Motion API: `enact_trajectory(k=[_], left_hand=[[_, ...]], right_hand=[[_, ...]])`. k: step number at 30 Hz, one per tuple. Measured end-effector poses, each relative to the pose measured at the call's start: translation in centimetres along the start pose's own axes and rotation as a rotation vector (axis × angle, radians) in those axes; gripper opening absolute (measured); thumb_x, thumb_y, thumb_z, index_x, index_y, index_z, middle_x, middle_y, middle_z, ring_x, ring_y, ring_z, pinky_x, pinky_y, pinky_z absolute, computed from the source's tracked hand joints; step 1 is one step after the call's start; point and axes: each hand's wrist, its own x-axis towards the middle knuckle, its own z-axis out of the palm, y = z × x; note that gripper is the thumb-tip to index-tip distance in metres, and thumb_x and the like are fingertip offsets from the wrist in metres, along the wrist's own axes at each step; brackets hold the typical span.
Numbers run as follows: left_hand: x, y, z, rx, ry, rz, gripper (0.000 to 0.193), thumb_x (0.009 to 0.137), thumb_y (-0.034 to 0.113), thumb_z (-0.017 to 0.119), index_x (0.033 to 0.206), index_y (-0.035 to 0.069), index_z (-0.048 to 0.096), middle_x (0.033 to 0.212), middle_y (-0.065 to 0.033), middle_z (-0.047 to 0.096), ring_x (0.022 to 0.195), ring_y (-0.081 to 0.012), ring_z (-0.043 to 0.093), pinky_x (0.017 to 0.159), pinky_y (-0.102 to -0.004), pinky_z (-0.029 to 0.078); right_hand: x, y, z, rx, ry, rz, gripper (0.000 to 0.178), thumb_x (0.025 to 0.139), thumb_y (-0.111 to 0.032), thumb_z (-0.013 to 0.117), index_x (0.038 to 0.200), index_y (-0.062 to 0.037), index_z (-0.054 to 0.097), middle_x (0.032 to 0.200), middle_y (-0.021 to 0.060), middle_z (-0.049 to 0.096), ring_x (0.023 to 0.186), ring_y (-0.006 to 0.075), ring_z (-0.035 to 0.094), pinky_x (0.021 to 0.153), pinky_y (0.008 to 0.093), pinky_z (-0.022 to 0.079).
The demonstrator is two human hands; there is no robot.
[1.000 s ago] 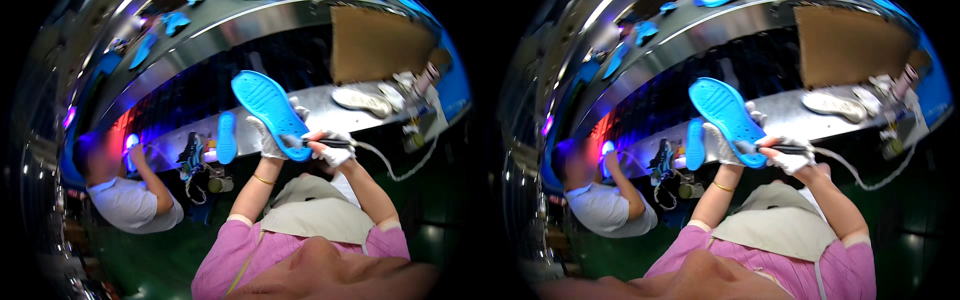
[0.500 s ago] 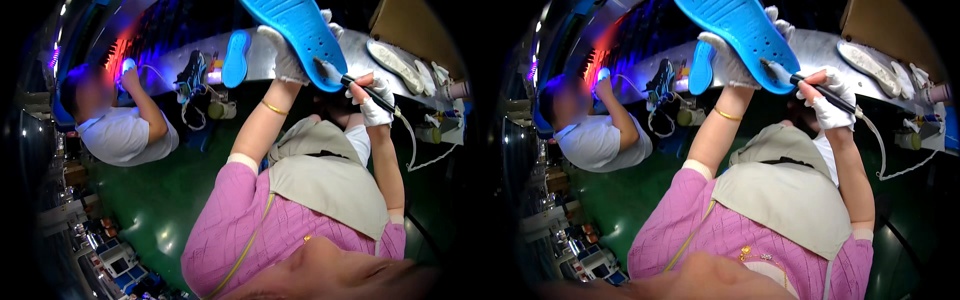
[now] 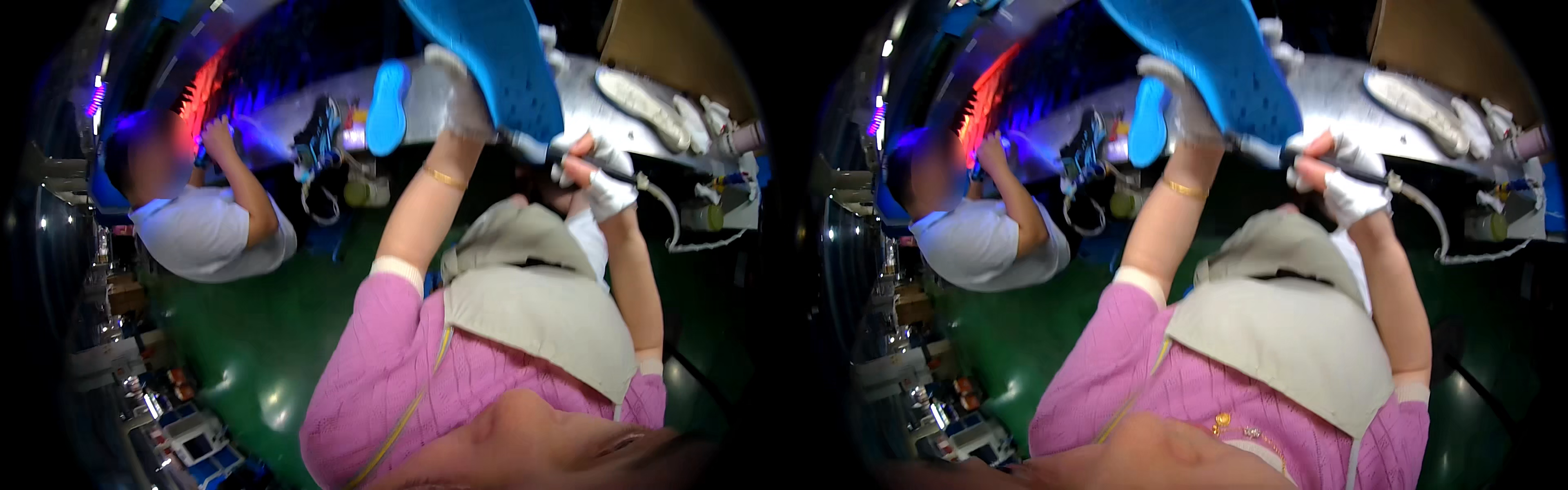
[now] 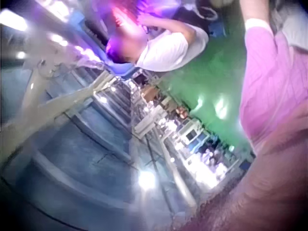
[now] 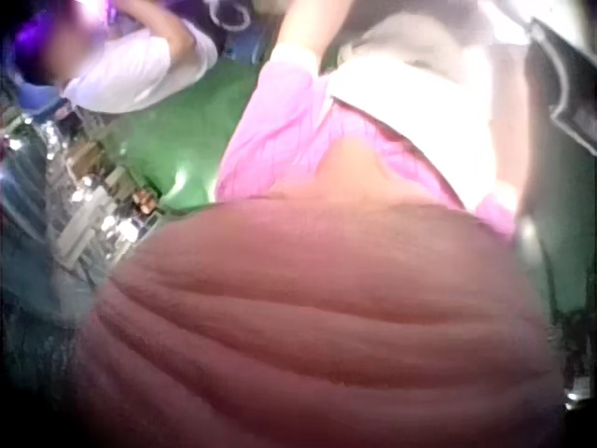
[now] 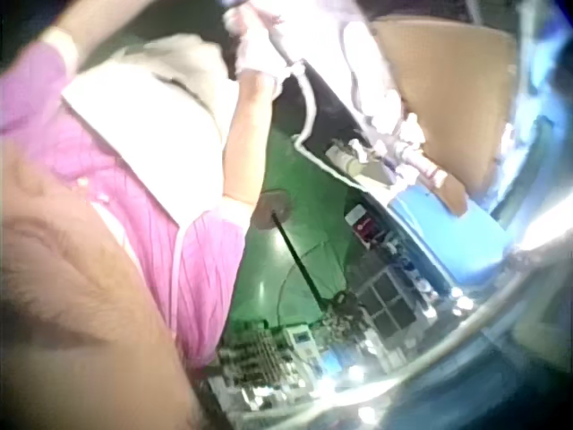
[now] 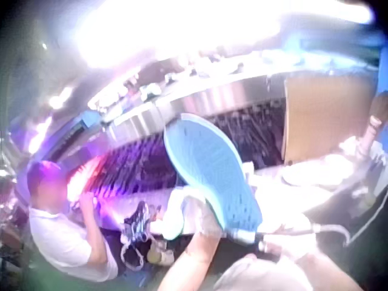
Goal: The person takes shoe soles and applies adhesive across their surfaces using a brush applicator tool.
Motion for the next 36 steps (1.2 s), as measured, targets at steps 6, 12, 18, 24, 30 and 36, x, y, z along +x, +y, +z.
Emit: enact_trajectory(k=[6,12,18,24,30,36], left_hand=[[-0.4,1.4,1.7,0.031,-0.010,-0.032,0.108,0.061,0.080,0.054,0.136,0.003,0.038,0.125,-0.0198,0.052,0.109,-0.0336,0.057,0.083,-0.0425,0.056],[-0.2,2.4,1.5,0.461,0.077,-0.173,0.112,0.061,0.085,0.046,0.132,-0.002,0.042,0.123,-0.0205,0.054,0.108,-0.0294,0.059,0.090,-0.0393,0.051],[1.0,3.2,0.9,0.478,-0.001,-0.340,0.106,0.062,0.080,0.054,0.130,-0.001,0.045,0.119,-0.0183,0.057,0.100,-0.0252,0.062,0.085,-0.0368,0.052],[3.3,2.8,0.4,0.534,0.128,-0.553,0.098,0.071,0.076,0.051,0.132,-0.001,0.043,0.115,-0.0181,0.059,0.098,-0.0267,0.063,0.084,-0.0367,0.053],[4.4,3.5,-0.7,0.460,0.316,-0.750,0.065,0.086,0.058,0.053,0.120,0.003,0.052,0.094,-0.0139,0.064,0.076,-0.0255,0.066,0.069,-0.0370,0.056],[5.2,2.5,-1.0,0.586,0.491,-0.798,0.062,0.084,0.058,0.057,0.118,0.007,0.058,0.094,-0.0090,0.064,0.072,-0.0152,0.062,0.066,-0.0303,0.054]], right_hand=[[0.0,-1.0,0.4,0.160,0.044,0.010,0.013,0.079,-0.003,0.066,0.085,-0.0067,0.055,0.081,0.0089,0.062,0.072,0.0171,0.062,0.063,0.0322,0.054],[0.3,-1.6,0.2,-0.383,-0.117,-0.176,0.013,0.076,0.009,0.061,0.084,-0.0025,0.057,0.082,0.0079,0.058,0.075,0.0156,0.060,0.062,0.0296,0.057],[1.8,-3.8,-0.4,-0.213,-0.203,0.248,0.014,0.072,0.005,0.067,0.079,-0.0054,0.060,0.077,0.0060,0.060,0.074,0.0163,0.060,0.067,0.0299,0.052],[3.0,-2.3,-1.4,-0.489,-0.110,-0.011,0.010,0.078,-0.002,0.065,0.082,-0.0087,0.060,0.078,0.0019,0.060,0.073,0.0107,0.057,0.069,0.0260,0.047],[4.1,-2.6,-1.7,-0.253,-0.120,0.342,0.017,0.071,0.009,0.063,0.079,-0.0057,0.061,0.077,0.0038,0.060,0.072,0.0121,0.057,0.065,0.0247,0.047],[4.6,-1.9,-2.0,-0.473,-0.043,0.202,0.008,0.077,-0.004,0.065,0.079,-0.0105,0.061,0.094,0.0018,0.061,0.084,0.0124,0.055,0.069,0.0250,0.045]])
